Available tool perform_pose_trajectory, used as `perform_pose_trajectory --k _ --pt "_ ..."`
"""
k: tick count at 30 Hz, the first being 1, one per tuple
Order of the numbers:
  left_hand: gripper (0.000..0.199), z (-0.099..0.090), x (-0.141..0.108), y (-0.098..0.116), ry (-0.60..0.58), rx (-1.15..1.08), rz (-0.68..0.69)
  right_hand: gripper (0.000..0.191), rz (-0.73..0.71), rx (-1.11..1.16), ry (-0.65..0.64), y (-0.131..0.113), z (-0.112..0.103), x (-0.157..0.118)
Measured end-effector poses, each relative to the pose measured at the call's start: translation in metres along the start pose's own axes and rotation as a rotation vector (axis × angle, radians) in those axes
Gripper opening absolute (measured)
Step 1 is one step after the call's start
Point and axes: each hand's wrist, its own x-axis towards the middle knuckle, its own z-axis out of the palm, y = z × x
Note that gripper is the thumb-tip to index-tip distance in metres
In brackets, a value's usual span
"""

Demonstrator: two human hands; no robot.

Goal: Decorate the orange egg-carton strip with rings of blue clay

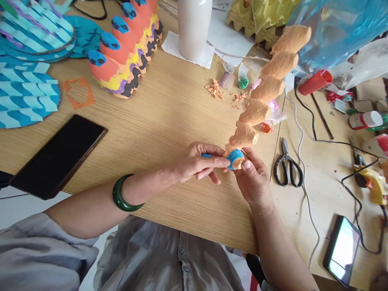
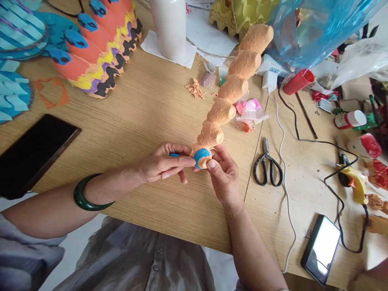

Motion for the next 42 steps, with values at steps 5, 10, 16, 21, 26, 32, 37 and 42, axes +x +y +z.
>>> perform_pose_trajectory --k 5,10,16,21,26,32,37,42 --pt "0.015 -0.002 0.001 0.004 -0.026 0.015 -0.058 0.038 -0.008 -0.011 0.014 0.002 -0.002 0.001" --pt "0.018 -0.005 0.001 0.004 -0.053 0.057 -0.084 0.035 0.001 -0.020 0.034 0.001 -0.003 0.002" --pt "0.022 -0.005 0.005 0.003 -0.080 0.022 -0.106 0.038 0.004 -0.014 0.054 0.001 -0.001 0.000" --pt "0.021 -0.009 0.006 0.001 -0.040 -0.083 -0.207 0.040 0.005 -0.028 0.035 0.003 -0.001 0.000" --pt "0.015 -0.016 0.005 0.000 -0.052 -0.105 -0.248 0.043 0.004 -0.029 0.034 0.004 -0.003 0.000" --pt "0.006 -0.010 0.005 0.005 -0.050 -0.123 -0.225 0.043 0.013 -0.077 0.060 0.004 -0.002 0.001" --pt "0.025 -0.007 0.004 0.002 -0.068 -0.010 -0.104 0.038 0.034 -0.057 0.046 0.002 -0.003 0.001" --pt "0.025 -0.004 0.003 -0.005 0.053 0.097 0.001 0.040 0.038 -0.054 -0.006 0.004 -0.003 -0.001"
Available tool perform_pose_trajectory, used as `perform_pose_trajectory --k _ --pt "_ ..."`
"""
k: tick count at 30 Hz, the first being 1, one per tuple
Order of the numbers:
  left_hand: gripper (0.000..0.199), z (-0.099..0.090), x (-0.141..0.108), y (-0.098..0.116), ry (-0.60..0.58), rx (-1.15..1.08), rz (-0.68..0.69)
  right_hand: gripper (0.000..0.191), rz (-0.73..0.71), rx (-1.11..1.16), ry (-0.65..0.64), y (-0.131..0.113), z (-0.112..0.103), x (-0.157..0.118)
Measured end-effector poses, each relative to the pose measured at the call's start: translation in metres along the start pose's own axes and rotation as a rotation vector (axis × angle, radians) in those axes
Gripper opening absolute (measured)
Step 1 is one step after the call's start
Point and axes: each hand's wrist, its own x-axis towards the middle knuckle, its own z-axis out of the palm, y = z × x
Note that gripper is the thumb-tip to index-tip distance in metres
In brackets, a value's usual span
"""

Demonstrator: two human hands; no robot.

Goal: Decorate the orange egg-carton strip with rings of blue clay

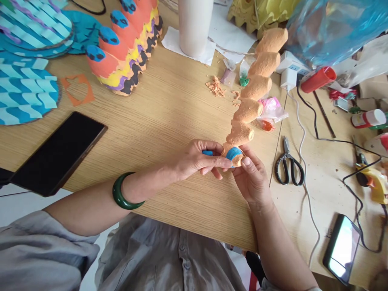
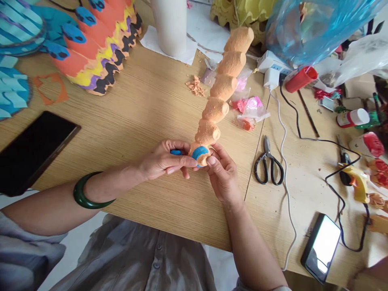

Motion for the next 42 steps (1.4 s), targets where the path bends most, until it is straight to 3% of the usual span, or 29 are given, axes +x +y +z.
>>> perform_pose_trajectory --k 8,21,34,36,39,42 --pt "0.022 -0.004 -0.003 0.002 -0.065 -0.014 -0.012 0.051 -0.095 -0.140 0.017 -0.003 -0.004 -0.004" --pt "0.030 -0.008 0.001 0.011 -0.106 -0.074 -0.180 0.059 -0.310 -0.390 -0.013 -0.006 -0.002 -0.015" --pt "0.040 -0.010 0.002 0.006 -0.103 -0.027 -0.204 0.074 -0.641 -0.905 -0.133 -0.006 0.001 -0.013" --pt "0.039 -0.010 0.002 0.003 -0.085 -0.014 -0.178 0.073 -0.630 -0.896 -0.113 -0.002 0.002 -0.012" --pt "0.037 -0.008 0.003 0.002 -0.021 0.017 -0.114 0.065 -0.499 -0.754 -0.040 0.005 0.002 -0.011" --pt "0.042 -0.006 0.003 0.006 -0.082 0.003 -0.108 0.058 -0.394 -0.528 -0.009 0.007 0.001 -0.009"
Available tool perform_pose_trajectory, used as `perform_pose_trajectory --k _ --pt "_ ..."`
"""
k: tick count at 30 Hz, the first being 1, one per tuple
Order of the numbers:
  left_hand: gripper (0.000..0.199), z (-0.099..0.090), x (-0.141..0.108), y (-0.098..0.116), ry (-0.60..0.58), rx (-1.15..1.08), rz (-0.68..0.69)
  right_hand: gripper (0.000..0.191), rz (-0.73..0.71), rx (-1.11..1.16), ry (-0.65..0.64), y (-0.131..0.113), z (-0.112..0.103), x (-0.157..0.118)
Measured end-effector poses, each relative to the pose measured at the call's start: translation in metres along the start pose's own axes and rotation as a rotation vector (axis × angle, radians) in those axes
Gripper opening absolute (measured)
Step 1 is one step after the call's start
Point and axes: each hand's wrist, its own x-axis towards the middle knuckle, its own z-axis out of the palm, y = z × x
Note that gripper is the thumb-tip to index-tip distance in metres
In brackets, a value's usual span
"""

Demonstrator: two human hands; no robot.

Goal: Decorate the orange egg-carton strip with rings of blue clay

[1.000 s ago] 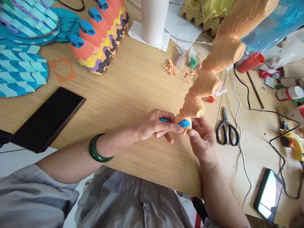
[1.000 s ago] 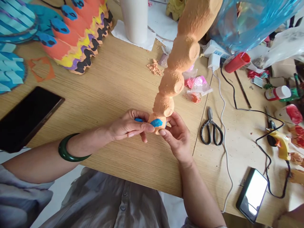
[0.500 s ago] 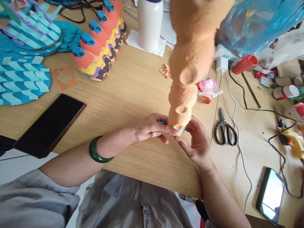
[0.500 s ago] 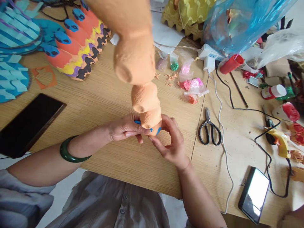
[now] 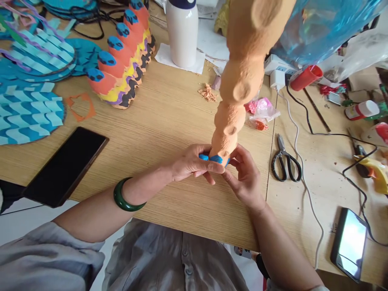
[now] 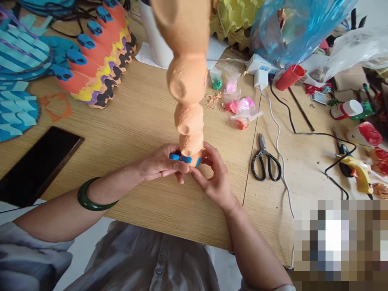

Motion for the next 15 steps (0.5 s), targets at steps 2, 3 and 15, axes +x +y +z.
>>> perform_pose_trajectory --k 2,3,15 --pt "0.043 0.001 -0.001 0.004 -0.035 -0.020 -0.028 0.057 0.047 0.108 0.020 -0.001 -0.001 0.002" --pt "0.040 0.001 -0.002 0.005 -0.037 -0.033 -0.039 0.057 0.066 0.138 0.031 -0.002 -0.001 0.003" --pt "0.027 -0.005 0.001 -0.003 0.022 -0.139 -0.003 0.071 -0.090 -0.129 0.007 0.001 -0.002 -0.001"
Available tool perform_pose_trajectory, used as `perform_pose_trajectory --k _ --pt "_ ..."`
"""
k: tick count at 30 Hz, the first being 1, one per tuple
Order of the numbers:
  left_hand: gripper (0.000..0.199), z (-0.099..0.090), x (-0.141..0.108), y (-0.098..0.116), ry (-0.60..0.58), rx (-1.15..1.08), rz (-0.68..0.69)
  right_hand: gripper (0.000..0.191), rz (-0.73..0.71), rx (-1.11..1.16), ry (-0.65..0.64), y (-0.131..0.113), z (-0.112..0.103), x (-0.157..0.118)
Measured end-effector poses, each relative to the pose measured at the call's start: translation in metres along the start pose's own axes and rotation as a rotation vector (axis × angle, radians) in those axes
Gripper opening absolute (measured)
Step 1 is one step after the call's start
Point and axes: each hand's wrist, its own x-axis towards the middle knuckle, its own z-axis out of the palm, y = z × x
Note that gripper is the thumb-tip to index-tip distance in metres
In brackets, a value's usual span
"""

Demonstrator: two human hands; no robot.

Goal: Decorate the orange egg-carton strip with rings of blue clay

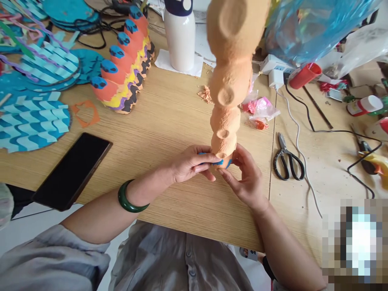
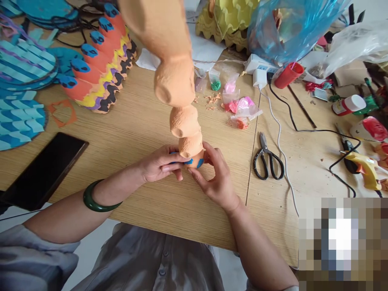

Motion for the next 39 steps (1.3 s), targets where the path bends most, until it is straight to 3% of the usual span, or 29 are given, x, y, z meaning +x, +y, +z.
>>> perform_pose_trajectory --k 4,7,11,13,17,21,26,32,39 --pt "0.029 0.000 0.002 -0.007 0.027 0.029 -0.002 0.080 -0.092 -0.148 -0.010 0.000 0.004 -0.003" --pt "0.032 0.001 0.002 -0.008 0.036 0.032 0.008 0.079 -0.076 -0.124 -0.014 -0.003 0.005 -0.003" --pt "0.036 0.000 0.002 -0.004 0.019 -0.001 -0.008 0.069 0.174 0.305 -0.052 -0.005 0.000 0.002" --pt "0.038 0.000 0.002 -0.003 0.030 -0.001 -0.008 0.051 0.331 0.506 -0.018 -0.004 -0.003 0.005" --pt "0.041 -0.003 0.003 -0.008 0.019 0.035 -0.005 0.028 0.538 0.691 0.025 -0.003 -0.003 0.011" --pt "0.040 -0.004 0.002 -0.009 -0.013 0.018 0.003 0.024 0.664 0.854 -0.011 -0.006 -0.003 0.016" --pt "0.032 0.005 -0.003 0.000 -0.062 -0.094 -0.015 0.025 0.799 1.115 0.041 -0.007 -0.008 0.021" --pt "0.024 0.011 -0.004 -0.003 -0.164 -0.045 0.052 0.022 0.832 1.199 0.049 -0.004 -0.009 0.020" --pt "0.027 0.012 -0.001 -0.011 -0.062 -0.001 0.136 0.020 0.847 1.203 0.031 0.000 -0.008 0.017"
